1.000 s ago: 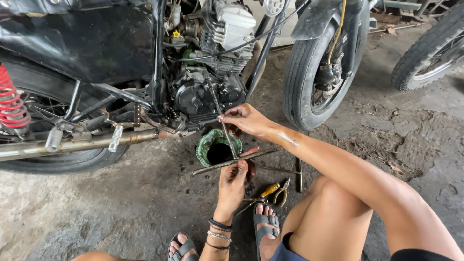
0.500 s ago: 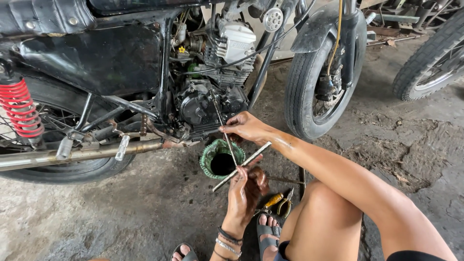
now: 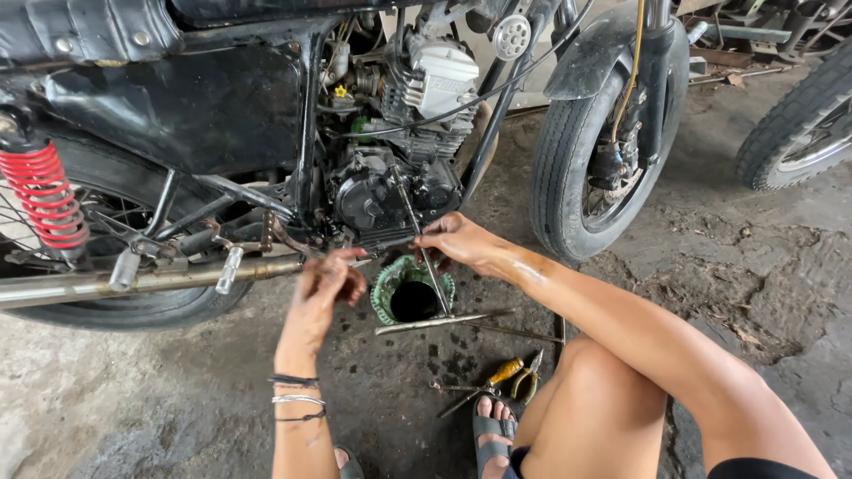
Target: The person uses a wrench to loosen and remove the drain plug from the motorcycle engine, allowing used oil to drain into a green container placed below. The person continues to turn the plug until it is fully removed and oil flows out.
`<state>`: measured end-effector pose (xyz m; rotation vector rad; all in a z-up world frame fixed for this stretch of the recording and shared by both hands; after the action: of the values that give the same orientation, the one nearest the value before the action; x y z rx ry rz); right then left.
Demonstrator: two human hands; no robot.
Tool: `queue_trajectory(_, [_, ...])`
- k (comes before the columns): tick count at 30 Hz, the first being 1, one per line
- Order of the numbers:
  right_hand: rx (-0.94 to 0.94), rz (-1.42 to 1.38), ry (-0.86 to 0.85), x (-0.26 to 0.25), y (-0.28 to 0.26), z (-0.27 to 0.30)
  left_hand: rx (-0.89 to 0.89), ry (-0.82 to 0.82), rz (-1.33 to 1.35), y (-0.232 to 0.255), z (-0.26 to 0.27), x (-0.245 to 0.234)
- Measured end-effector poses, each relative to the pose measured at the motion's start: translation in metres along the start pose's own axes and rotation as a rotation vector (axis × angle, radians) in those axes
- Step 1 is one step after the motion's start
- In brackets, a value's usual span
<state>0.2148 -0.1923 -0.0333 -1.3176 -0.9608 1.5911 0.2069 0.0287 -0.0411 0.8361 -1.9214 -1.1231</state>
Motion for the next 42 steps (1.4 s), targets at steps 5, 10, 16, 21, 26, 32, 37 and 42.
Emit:
queue_trajectory(5, [0.037, -0.088, -0.024, -0.002, 0.016, -0.012, -0.301, -0.223, 0.256, -0.071, 0.015, 0.061])
queue_trajectory(10, [0.049, -0.139, -0.053, -0.001, 0.003, 0.001, -0.262, -0.288, 0.530, -0.112, 0.009, 0.087])
queue_trajectory(16, [0.053, -0.198, -0.077, -0.023, 0.044, -0.028, -0.229, -0.350, 0.852, -0.168, 0.003, 0.092])
queue_trajectory(21, [0.053, -0.357, -0.130, -0.002, 0.024, -0.010, -0.273, -0.275, 1.023, -0.202, 0.006, 0.105])
queue_trajectory(26, [0.159, -0.103, -0.156, 0.000, 0.013, 0.001, -0.175, -0.371, 0.831, -0.130, 0.010, 0.127])
queue_trajectory(32, [0.245, 0.069, -0.125, -0.002, -0.003, 0.012, -0.278, -0.141, 0.570, -0.169, 0.011, 0.088])
queue_trajectory(37, [-0.047, 0.200, -0.168, -0.007, -0.006, -0.002, -0.183, -0.193, 0.360, -0.083, 0.011, 0.112])
queue_trajectory(42, [-0.023, 0.312, -0.123, -0.011, 0.001, -0.006, -0.220, -0.231, 0.135, -0.068, 0.012, 0.105])
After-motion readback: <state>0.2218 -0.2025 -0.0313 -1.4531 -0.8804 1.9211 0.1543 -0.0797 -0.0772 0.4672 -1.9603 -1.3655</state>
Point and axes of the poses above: each hand's wrist, its own z-axis away from the middle knuckle, its own x-axis out of the palm, y = z × x, the point moved 9 cm from there along -z, towards the middle knuckle, and after that the axes turned 11 degrees about z, right-handed, at the moved point
